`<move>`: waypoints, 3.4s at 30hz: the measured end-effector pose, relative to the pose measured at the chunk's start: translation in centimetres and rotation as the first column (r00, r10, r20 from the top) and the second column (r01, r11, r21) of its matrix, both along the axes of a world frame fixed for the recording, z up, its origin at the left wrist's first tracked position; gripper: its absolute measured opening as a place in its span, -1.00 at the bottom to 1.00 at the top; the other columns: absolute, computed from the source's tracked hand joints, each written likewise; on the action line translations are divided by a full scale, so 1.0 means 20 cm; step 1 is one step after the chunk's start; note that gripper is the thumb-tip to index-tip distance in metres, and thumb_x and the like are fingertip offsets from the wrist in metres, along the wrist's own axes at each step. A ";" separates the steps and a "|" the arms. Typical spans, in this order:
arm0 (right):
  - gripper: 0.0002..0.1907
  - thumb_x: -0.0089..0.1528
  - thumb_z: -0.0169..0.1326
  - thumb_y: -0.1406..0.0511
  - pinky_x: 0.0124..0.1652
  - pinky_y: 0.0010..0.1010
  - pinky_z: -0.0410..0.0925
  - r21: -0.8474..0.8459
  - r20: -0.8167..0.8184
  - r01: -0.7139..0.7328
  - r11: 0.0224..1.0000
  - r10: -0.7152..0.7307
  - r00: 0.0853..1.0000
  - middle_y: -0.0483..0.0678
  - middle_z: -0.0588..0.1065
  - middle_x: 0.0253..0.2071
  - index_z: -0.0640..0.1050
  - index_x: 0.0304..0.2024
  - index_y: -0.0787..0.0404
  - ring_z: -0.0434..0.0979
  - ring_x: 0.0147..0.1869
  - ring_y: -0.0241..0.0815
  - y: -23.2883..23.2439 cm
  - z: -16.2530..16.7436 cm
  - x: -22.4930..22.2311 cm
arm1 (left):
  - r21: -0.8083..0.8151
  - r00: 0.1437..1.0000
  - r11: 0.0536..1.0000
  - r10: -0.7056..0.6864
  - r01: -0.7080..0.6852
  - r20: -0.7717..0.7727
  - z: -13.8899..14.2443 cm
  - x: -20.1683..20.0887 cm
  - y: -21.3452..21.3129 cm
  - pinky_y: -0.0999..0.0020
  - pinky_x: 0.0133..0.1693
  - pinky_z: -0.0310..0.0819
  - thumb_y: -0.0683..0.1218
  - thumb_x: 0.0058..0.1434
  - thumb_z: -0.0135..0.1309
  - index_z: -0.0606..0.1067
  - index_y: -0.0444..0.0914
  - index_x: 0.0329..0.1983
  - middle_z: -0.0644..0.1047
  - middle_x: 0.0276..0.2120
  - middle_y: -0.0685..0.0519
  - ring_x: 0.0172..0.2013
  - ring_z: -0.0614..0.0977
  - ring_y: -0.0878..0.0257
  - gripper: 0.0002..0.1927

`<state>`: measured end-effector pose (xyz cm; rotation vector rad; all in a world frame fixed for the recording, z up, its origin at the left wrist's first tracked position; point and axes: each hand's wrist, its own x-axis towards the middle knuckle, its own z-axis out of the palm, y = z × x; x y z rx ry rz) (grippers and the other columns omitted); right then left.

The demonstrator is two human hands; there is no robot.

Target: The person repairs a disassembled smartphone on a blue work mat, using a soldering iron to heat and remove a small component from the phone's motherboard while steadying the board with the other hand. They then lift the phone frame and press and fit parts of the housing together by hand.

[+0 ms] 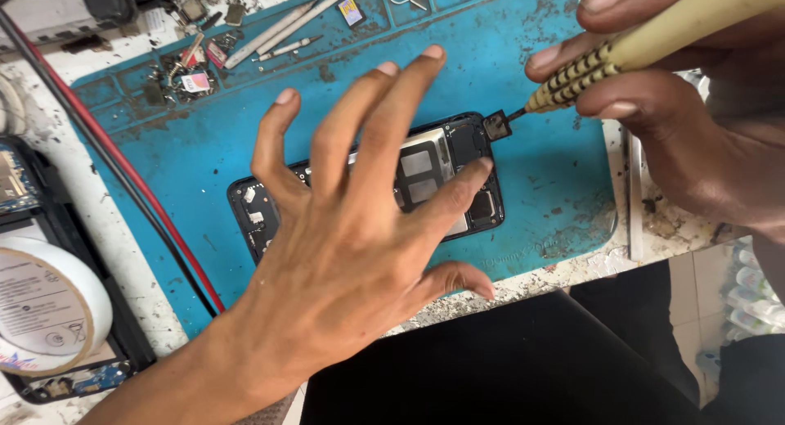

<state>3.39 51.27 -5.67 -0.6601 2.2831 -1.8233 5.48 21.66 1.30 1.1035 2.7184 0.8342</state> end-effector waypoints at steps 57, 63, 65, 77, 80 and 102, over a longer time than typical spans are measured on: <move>-0.48 0.31 0.16 0.43 0.08 -0.26 0.53 0.325 -0.635 0.059 0.944 0.172 0.753 0.21 0.50 -0.01 0.23 0.24 0.28 0.61 0.03 -0.01 -0.13 0.33 -0.21 | -0.060 0.976 0.996 -0.072 0.061 -0.208 0.10 -0.12 -0.12 -0.11 0.10 0.01 -0.20 0.21 0.29 0.53 -0.28 -0.20 0.51 -0.27 0.14 -0.20 0.54 0.25 -0.83; -0.43 0.29 0.19 0.43 0.05 -0.27 0.54 0.323 -0.644 0.070 0.944 0.165 0.747 0.22 0.50 -0.02 0.20 0.24 0.30 0.62 0.03 -0.02 -0.13 0.34 -0.23 | 0.128 0.979 0.988 -0.057 0.083 -0.196 0.11 -0.13 -0.11 -0.05 0.12 0.00 -0.26 0.29 0.25 0.52 -0.32 -0.09 0.60 -0.30 0.15 -0.19 0.60 0.31 -0.82; -0.42 0.28 0.19 0.43 0.04 -0.28 0.54 0.318 -0.648 0.070 0.946 0.163 0.744 0.23 0.50 -0.02 0.19 0.25 0.31 0.62 0.03 -0.02 -0.14 0.35 -0.23 | 0.150 0.979 0.986 -0.041 0.072 -0.198 0.11 -0.13 -0.11 -0.05 0.11 0.00 -0.27 0.25 0.26 0.53 -0.30 -0.13 0.60 -0.39 0.16 -0.22 0.62 0.33 -0.83; -0.33 0.24 0.24 0.44 0.00 -0.31 0.55 0.307 -0.645 0.076 0.949 0.149 0.749 0.25 0.50 -0.03 0.15 0.25 0.35 0.62 0.02 -0.04 -0.14 0.37 -0.26 | 0.101 0.995 0.994 -0.034 0.043 -0.093 0.08 -0.14 -0.10 -0.13 0.18 -0.05 -0.25 0.28 0.24 0.52 -0.24 -0.03 0.64 -0.34 0.27 -0.18 0.65 0.38 -0.77; -0.31 0.22 0.26 0.44 -0.01 -0.31 0.55 0.302 -0.644 0.071 0.951 0.149 0.751 0.25 0.50 -0.03 0.14 0.25 0.36 0.62 0.02 -0.05 -0.15 0.38 -0.27 | 0.146 0.994 0.988 -0.025 0.040 -0.102 0.08 -0.14 -0.11 -0.13 0.18 -0.04 -0.17 0.30 0.28 0.51 -0.25 -0.05 0.62 -0.36 0.21 -0.12 0.65 0.30 -0.78; -0.73 0.22 0.21 0.36 -0.11 -0.44 0.59 -0.059 -0.061 -0.179 0.982 0.175 0.983 0.10 0.62 -0.10 0.52 -0.08 0.38 0.76 -0.05 -0.18 -0.18 0.36 -0.12 | 0.336 0.999 0.941 -0.018 0.026 -0.028 0.13 -0.15 -0.16 0.00 0.18 -0.05 -0.18 0.19 0.38 0.54 -0.15 -0.17 0.66 -0.36 0.27 -0.25 0.65 0.41 -0.76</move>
